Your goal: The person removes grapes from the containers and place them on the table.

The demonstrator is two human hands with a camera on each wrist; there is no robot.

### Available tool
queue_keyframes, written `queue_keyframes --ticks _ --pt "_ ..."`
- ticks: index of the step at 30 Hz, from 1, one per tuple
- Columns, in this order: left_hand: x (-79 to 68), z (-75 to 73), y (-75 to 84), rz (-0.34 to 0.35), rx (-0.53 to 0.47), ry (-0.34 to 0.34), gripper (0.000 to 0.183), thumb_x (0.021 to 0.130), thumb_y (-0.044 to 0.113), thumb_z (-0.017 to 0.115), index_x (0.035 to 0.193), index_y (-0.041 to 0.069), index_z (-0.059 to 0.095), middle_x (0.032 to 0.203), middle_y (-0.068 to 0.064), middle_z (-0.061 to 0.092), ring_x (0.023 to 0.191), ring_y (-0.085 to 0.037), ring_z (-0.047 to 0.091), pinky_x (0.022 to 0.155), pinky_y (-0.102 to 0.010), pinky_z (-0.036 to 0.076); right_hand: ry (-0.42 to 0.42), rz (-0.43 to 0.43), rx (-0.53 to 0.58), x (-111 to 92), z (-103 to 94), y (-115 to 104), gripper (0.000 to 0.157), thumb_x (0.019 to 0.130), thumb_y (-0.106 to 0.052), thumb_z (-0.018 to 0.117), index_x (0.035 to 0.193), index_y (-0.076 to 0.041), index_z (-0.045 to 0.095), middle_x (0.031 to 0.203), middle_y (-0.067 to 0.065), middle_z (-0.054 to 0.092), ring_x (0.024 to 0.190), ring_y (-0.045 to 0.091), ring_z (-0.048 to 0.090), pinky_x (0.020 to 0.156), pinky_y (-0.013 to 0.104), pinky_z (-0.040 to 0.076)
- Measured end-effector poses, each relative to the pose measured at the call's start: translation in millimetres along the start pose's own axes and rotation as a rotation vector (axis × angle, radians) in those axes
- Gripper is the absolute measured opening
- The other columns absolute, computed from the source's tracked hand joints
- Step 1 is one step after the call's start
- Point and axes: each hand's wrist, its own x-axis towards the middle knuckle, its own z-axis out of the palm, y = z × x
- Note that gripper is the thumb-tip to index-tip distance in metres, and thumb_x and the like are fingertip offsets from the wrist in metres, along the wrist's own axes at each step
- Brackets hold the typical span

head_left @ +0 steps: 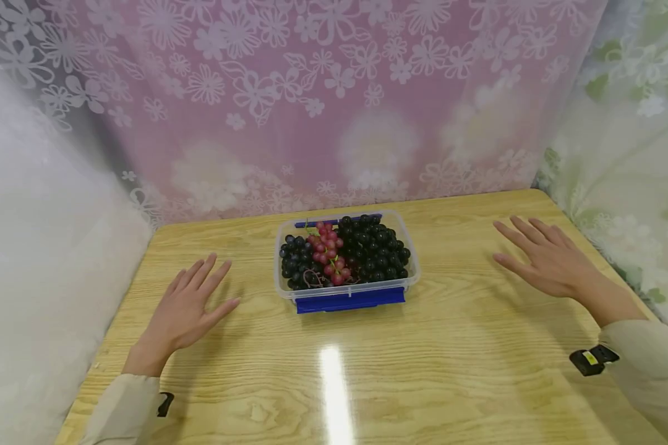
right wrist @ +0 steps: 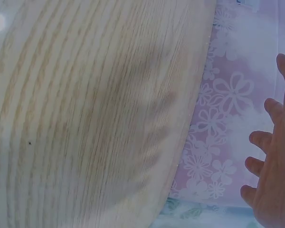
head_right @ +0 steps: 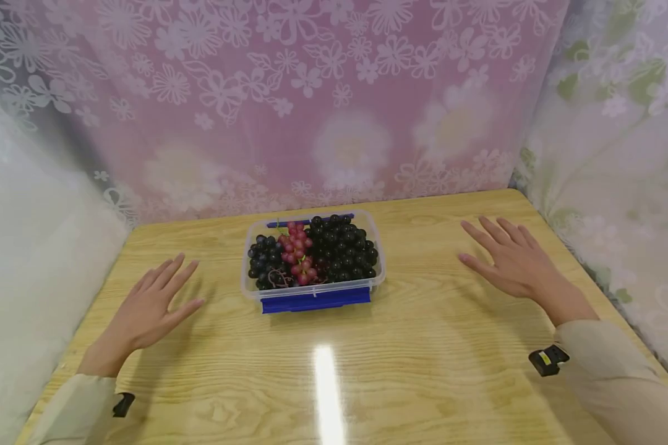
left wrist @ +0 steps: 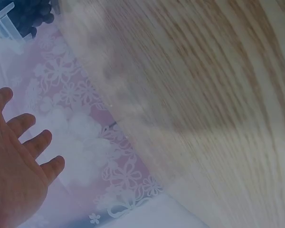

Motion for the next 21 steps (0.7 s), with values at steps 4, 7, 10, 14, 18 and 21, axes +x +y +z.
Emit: queue_keyframes --ticks 4,7,10,14,18,21 --pt "2.4 1.3 1.9 0.015 0.012 0.005 0.073 0.094 0.054 0.052 0.153 0.019 0.028 0.157 -0.011 0.017 0.139 -0.038 0.022 0.107 -0.06 0.018 -0.008 0.0 -0.004 3 -0.1 -4 0.07 0.099 -0.047 0.046 0.156 -0.025 0.011 0.156 0.021 0.013 0.141 0.044 0.005 0.108 0.062 -0.003" --pt "4.0 1.2 3.6 0.021 0.026 0.006 0.073 0.093 0.055 0.052 0.153 0.02 0.027 0.158 -0.01 0.016 0.139 -0.037 0.022 0.108 -0.059 0.017 -0.017 -0.009 -0.009 5 0.3 -8 0.07 0.099 -0.048 0.045 0.156 -0.025 0.01 0.156 0.021 0.012 0.14 0.045 0.007 0.108 0.062 -0.004" --pt "5.3 0.2 5.4 0.02 0.031 -0.004 0.074 0.093 0.056 0.051 0.154 0.022 0.025 0.158 -0.009 0.015 0.14 -0.036 0.02 0.109 -0.058 0.015 -0.023 -0.02 -0.012 8 1.2 -12 0.071 0.099 -0.047 0.046 0.156 -0.024 0.011 0.156 0.021 0.013 0.139 0.046 0.009 0.108 0.063 -0.004" --pt "8.0 -0.5 7.2 0.02 0.036 -0.008 0.075 0.093 0.058 0.051 0.154 0.022 0.025 0.158 -0.011 0.016 0.141 -0.035 0.019 0.11 -0.057 0.014 -0.036 -0.026 -0.017 11 3.0 -17 0.071 0.099 -0.048 0.046 0.156 -0.024 0.011 0.157 0.02 0.012 0.14 0.045 0.009 0.108 0.062 -0.005" --pt "11.7 0.2 7.9 0.02 0.043 -0.007 0.075 0.093 0.058 0.05 0.154 0.023 0.025 0.158 -0.009 0.014 0.142 -0.033 0.018 0.11 -0.056 0.014 -0.05 -0.022 -0.014 14 4.7 -20 0.071 0.099 -0.048 0.046 0.156 -0.024 0.011 0.157 0.019 0.011 0.141 0.044 0.006 0.108 0.061 -0.006" --pt "14.5 0.8 8.9 0.023 0.043 -0.01 0.075 0.093 0.059 0.049 0.154 0.024 0.023 0.159 -0.007 0.013 0.142 -0.033 0.018 0.11 -0.056 0.014 -0.047 -0.029 -0.014 16 6.4 -20 0.071 0.099 -0.048 0.046 0.156 -0.024 0.012 0.157 0.02 0.013 0.14 0.044 0.008 0.108 0.062 -0.005"
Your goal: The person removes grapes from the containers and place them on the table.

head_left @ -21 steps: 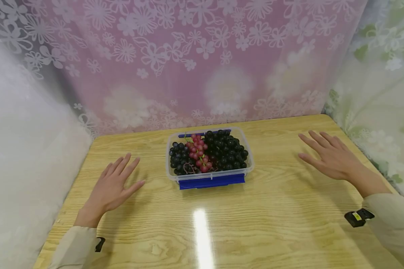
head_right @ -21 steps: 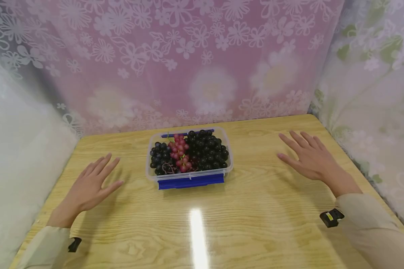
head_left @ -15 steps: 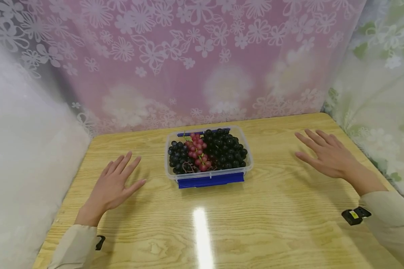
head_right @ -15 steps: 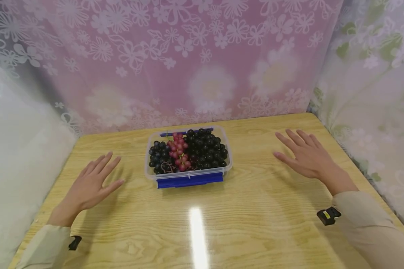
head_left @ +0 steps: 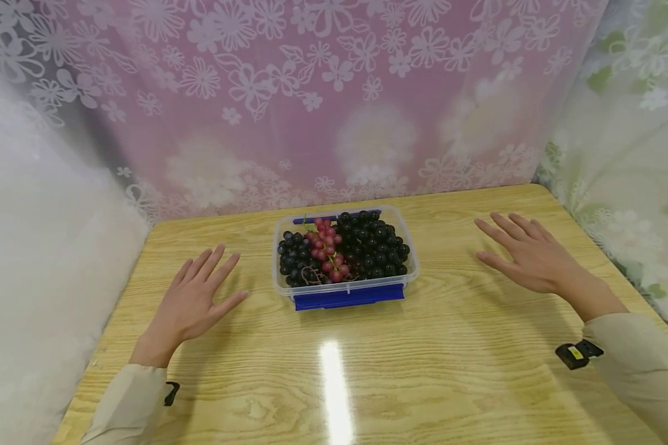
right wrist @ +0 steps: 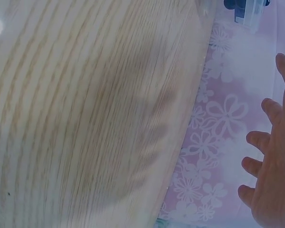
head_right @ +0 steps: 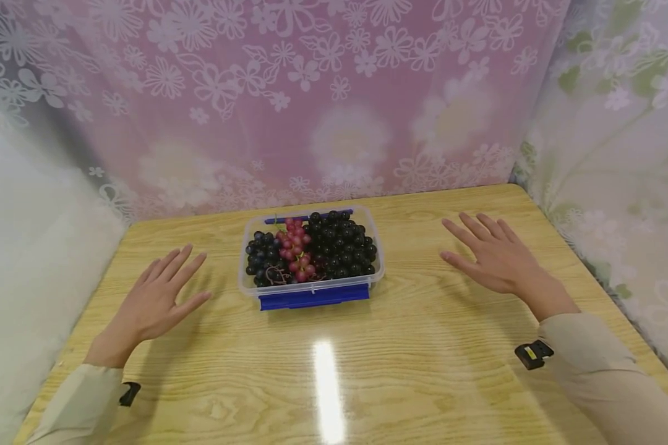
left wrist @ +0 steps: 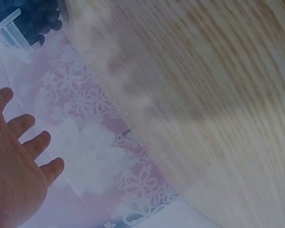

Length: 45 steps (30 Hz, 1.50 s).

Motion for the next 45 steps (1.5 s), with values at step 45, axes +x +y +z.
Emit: queue_keyframes --ticks 45 --pt "43.8 7.2 24.7 0.057 -0.027 -0.028 0.071 0.095 0.061 0.04 0.154 0.026 0.024 0.159 -0.004 0.012 0.143 -0.03 0.015 0.111 -0.054 0.015 0.002 -0.09 0.001 42 -3.0 -45 0.07 0.099 -0.053 0.041 0.156 -0.025 0.013 0.158 0.014 0.011 0.141 0.041 0.008 0.109 0.06 0.008"
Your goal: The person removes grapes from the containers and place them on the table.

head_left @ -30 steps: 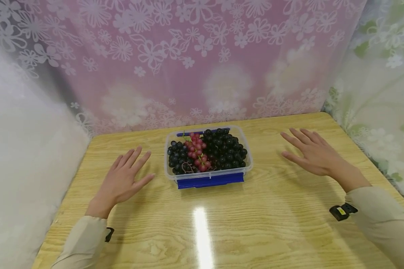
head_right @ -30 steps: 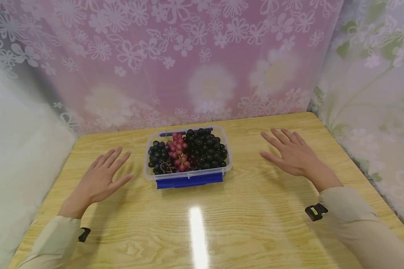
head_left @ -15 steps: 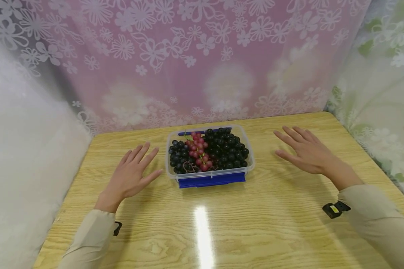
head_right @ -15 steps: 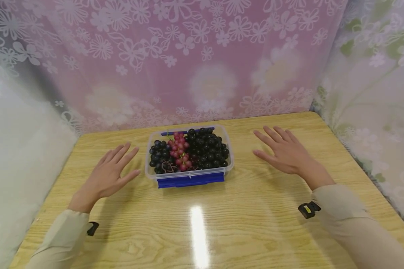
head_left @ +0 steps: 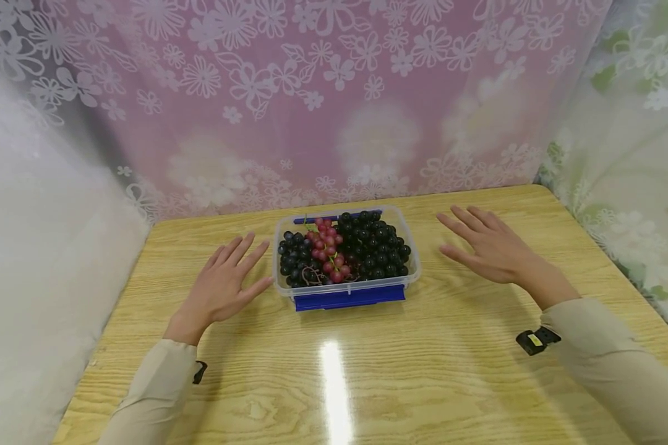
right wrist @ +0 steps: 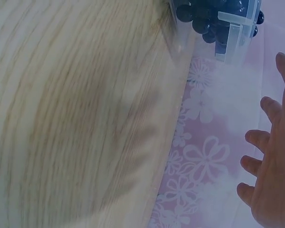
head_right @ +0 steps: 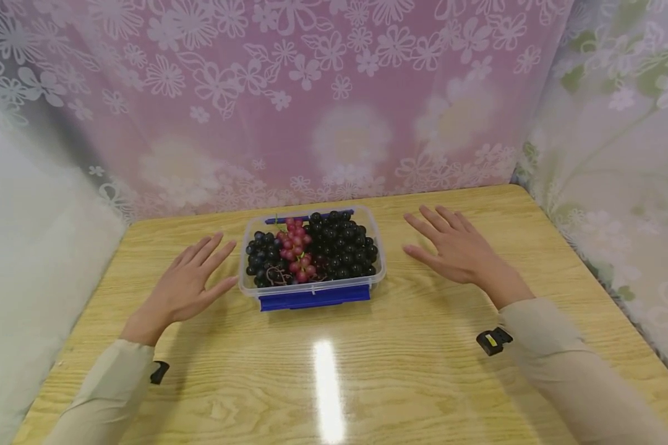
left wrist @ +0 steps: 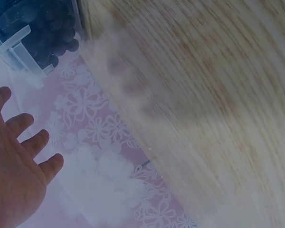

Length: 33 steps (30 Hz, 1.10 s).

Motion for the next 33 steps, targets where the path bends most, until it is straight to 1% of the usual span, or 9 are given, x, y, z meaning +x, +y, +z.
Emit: queue_keyframes --ticks 5,10,21,25,28,33 --pt "4.4 2.2 -0.8 0.008 0.003 -0.001 0.07 0.095 0.062 0.039 0.153 0.026 0.025 0.159 -0.004 0.012 0.143 -0.029 0.015 0.111 -0.054 0.017 0.016 -0.023 -0.01 9 -0.7 -7 0.069 0.099 -0.054 0.041 0.156 -0.027 0.012 0.158 0.014 0.013 0.142 0.04 0.009 0.11 0.058 0.009" --pt "8.6 4.0 -0.1 0.028 0.003 -0.014 0.068 0.096 0.061 0.036 0.154 0.026 0.024 0.159 -0.002 0.011 0.144 -0.027 0.011 0.11 -0.055 0.017 0.006 -0.041 -0.019 17 -1.1 -13 0.07 0.099 -0.055 0.039 0.156 -0.027 0.011 0.158 0.013 0.012 0.142 0.039 0.008 0.111 0.056 0.008" --pt "18.9 6.8 0.1 0.064 0.002 -0.013 0.068 0.097 0.06 0.036 0.153 0.023 0.027 0.159 -0.001 0.01 0.143 -0.03 0.015 0.109 -0.055 0.021 0.038 -0.094 -0.031 27 0.1 -30 0.069 0.099 -0.054 0.041 0.156 -0.025 0.014 0.158 0.012 0.014 0.142 0.038 0.012 0.112 0.055 0.008" --pt "21.2 7.2 0.4 0.075 0.002 -0.018 0.069 0.097 0.061 0.035 0.153 0.023 0.027 0.159 -0.001 0.01 0.144 -0.027 0.012 0.11 -0.054 0.02 0.04 -0.104 -0.034 29 1.6 -35 0.07 0.098 -0.054 0.041 0.156 -0.026 0.013 0.158 0.012 0.014 0.142 0.037 0.011 0.112 0.054 0.007" --pt "22.8 8.0 -1.3 0.104 0.016 -0.018 0.069 0.097 0.06 0.035 0.154 0.023 0.025 0.159 -0.001 0.009 0.144 -0.026 0.01 0.111 -0.053 0.018 0.038 -0.108 -0.03 31 2.6 -38 0.07 0.098 -0.056 0.04 0.156 -0.028 0.011 0.158 0.01 0.012 0.143 0.035 0.009 0.112 0.054 0.007" --pt "25.7 9.6 -4.9 0.159 0.037 -0.001 0.07 0.097 0.058 0.039 0.154 0.02 0.024 0.158 -0.006 0.014 0.143 -0.03 0.014 0.111 -0.052 0.017 0.04 -0.117 -0.026 32 3.4 -43 0.069 0.098 -0.056 0.039 0.155 -0.03 0.01 0.159 0.008 0.011 0.143 0.034 0.009 0.112 0.054 0.006"
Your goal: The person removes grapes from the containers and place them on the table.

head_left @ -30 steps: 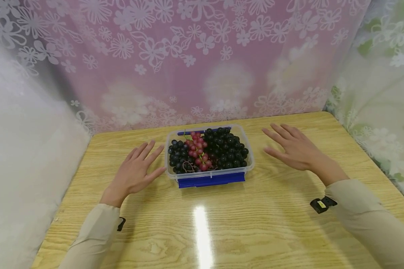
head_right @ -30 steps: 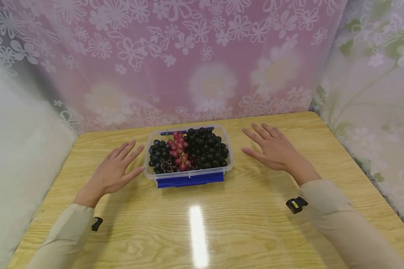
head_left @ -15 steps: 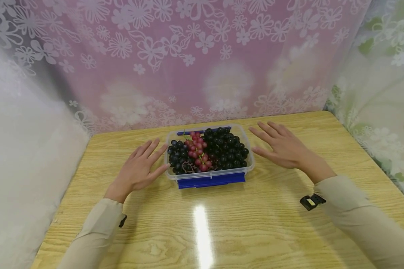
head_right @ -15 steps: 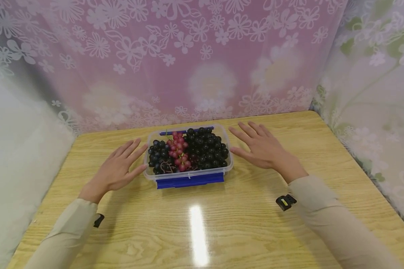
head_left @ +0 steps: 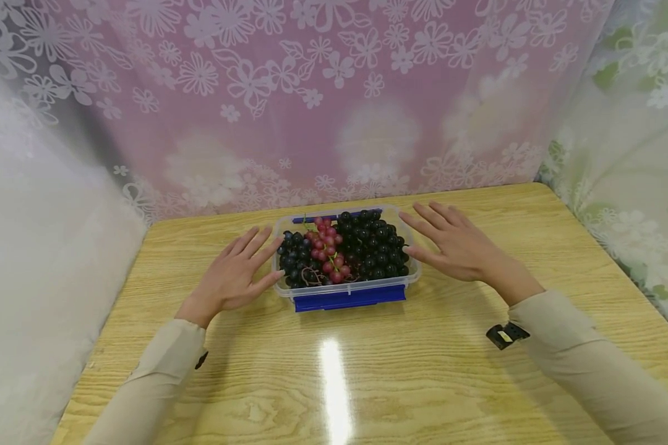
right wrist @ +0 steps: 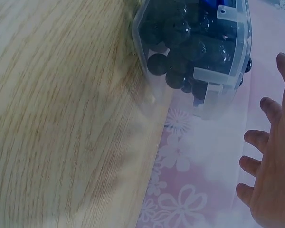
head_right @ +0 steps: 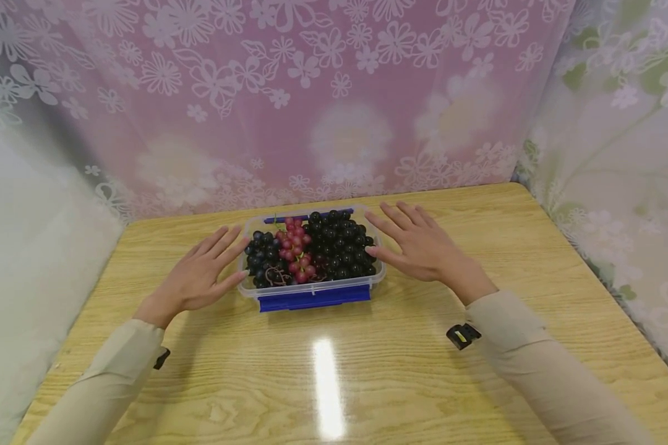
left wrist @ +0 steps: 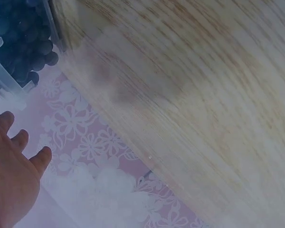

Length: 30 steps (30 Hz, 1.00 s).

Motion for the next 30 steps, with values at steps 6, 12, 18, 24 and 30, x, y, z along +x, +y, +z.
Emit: queue_keyframes --ticks 6,12,18,24,30 --pt "3.2 1.1 -3.6 0.021 0.012 -0.004 0.073 0.096 0.059 0.039 0.154 0.018 0.023 0.158 -0.006 0.016 0.144 -0.028 0.009 0.112 -0.052 0.017 -0.006 -0.003 0.008 2 1.5 -4 0.07 0.098 -0.057 0.039 0.155 -0.03 0.011 0.159 0.005 0.008 0.143 0.033 0.008 0.112 0.054 0.005" --pt "6.7 0.2 -5.9 0.029 0.023 -0.016 0.074 0.095 0.063 0.038 0.154 0.021 0.023 0.158 -0.001 0.016 0.145 -0.025 0.006 0.112 -0.051 0.015 -0.004 -0.005 0.014 3 2.2 -6 0.07 0.097 -0.057 0.04 0.155 -0.029 0.012 0.159 0.005 0.009 0.144 0.032 0.007 0.112 0.055 0.005" --pt "9.6 0.3 -8.7 0.041 0.052 -0.017 0.076 0.094 0.065 0.037 0.154 0.021 0.022 0.158 0.001 0.018 0.145 -0.024 0.006 0.113 -0.049 0.013 -0.009 -0.008 0.022 5 2.9 -7 0.069 0.098 -0.056 0.04 0.155 -0.029 0.012 0.159 0.005 0.007 0.144 0.031 0.006 0.112 0.055 0.005" --pt "11.3 2.1 -10.7 0.048 0.061 -0.03 0.08 0.094 0.066 0.036 0.155 0.017 0.02 0.158 0.001 0.016 0.145 -0.023 0.007 0.113 -0.049 0.013 -0.016 -0.009 0.032 6 4.2 -9 0.069 0.098 -0.056 0.04 0.155 -0.029 0.012 0.159 0.005 0.008 0.144 0.031 0.006 0.113 0.054 0.005" --pt "10.8 4.9 -11.2 0.032 0.038 -0.026 0.079 0.094 0.066 0.035 0.155 0.019 0.019 0.158 0.003 0.016 0.144 -0.023 0.01 0.113 -0.05 0.012 -0.015 -0.013 0.034 9 4.5 -11 0.069 0.098 -0.056 0.039 0.155 -0.028 0.013 0.159 0.006 0.009 0.144 0.031 0.007 0.113 0.054 0.005"
